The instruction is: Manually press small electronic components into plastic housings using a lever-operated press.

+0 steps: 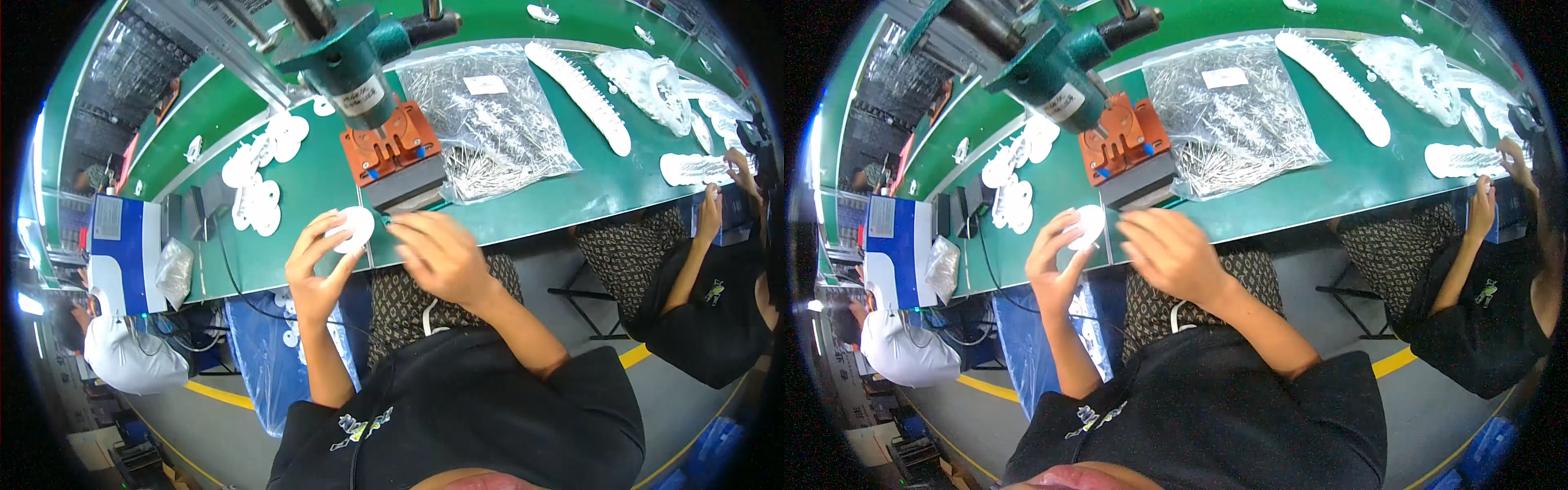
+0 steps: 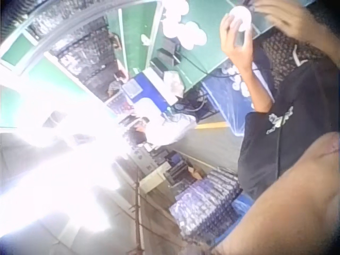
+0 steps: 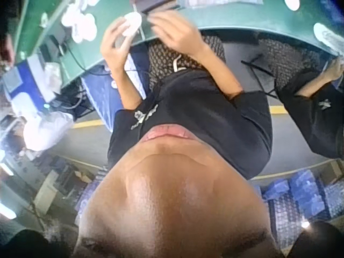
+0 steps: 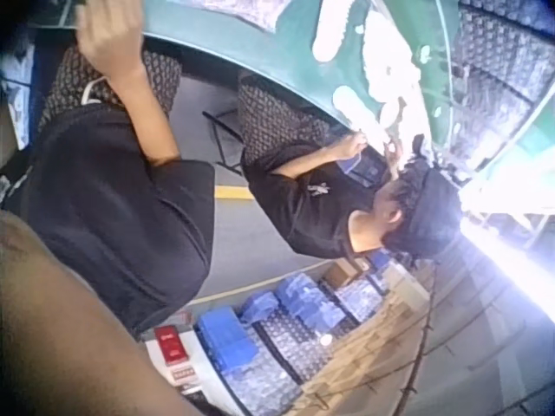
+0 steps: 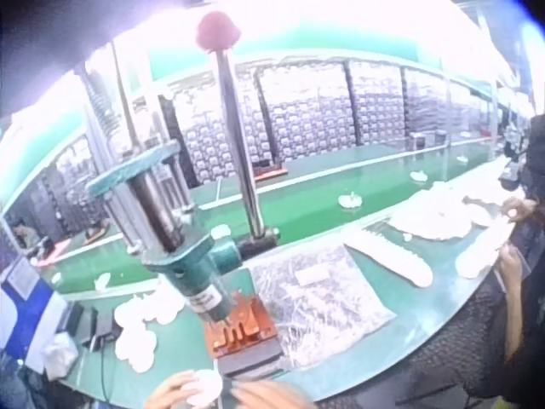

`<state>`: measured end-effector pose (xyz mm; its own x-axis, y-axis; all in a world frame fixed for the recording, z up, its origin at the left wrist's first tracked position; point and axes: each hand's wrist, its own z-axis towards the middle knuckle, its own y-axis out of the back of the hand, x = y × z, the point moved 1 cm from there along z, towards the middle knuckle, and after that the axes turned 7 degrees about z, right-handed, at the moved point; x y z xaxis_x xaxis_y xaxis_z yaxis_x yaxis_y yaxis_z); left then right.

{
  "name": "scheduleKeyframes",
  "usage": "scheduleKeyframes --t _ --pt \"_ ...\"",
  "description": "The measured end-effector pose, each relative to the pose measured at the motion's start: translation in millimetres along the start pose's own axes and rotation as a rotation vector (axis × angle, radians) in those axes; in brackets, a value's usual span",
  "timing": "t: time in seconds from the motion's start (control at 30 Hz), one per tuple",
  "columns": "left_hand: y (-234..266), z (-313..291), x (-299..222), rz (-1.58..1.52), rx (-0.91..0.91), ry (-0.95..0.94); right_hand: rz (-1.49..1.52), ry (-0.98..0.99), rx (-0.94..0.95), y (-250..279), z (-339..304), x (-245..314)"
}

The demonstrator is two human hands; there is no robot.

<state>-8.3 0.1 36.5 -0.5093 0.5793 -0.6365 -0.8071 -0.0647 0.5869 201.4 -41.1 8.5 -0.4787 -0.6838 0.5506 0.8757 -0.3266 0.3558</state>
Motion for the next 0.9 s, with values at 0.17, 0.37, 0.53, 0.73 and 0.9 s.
scheduleKeyframes --t 0.17,0.37,0.53,0.73,0.9 --pt "-35 55 -41 0.094 -0.13 -0.213 -0.234 -0.172 -0.048 34 -41 -20" --pt "-59 89 -35 0.429 -0.127 -0.225 -0.271 -0.08 0.009 29 -41 -16" --pt "-59 93 -33 0.383 -0.038 -0.202 0.01 -0.284 -0.045 43 -25 -14" --pt "-59 103 -30 -0.012 -0.035 -0.047 -0.284 0.425 -0.585 110 174 46" --pt "-63 105 -20 0.03 0.028 -0.192 -0.294 -0.061 -0.348 130 325 76"
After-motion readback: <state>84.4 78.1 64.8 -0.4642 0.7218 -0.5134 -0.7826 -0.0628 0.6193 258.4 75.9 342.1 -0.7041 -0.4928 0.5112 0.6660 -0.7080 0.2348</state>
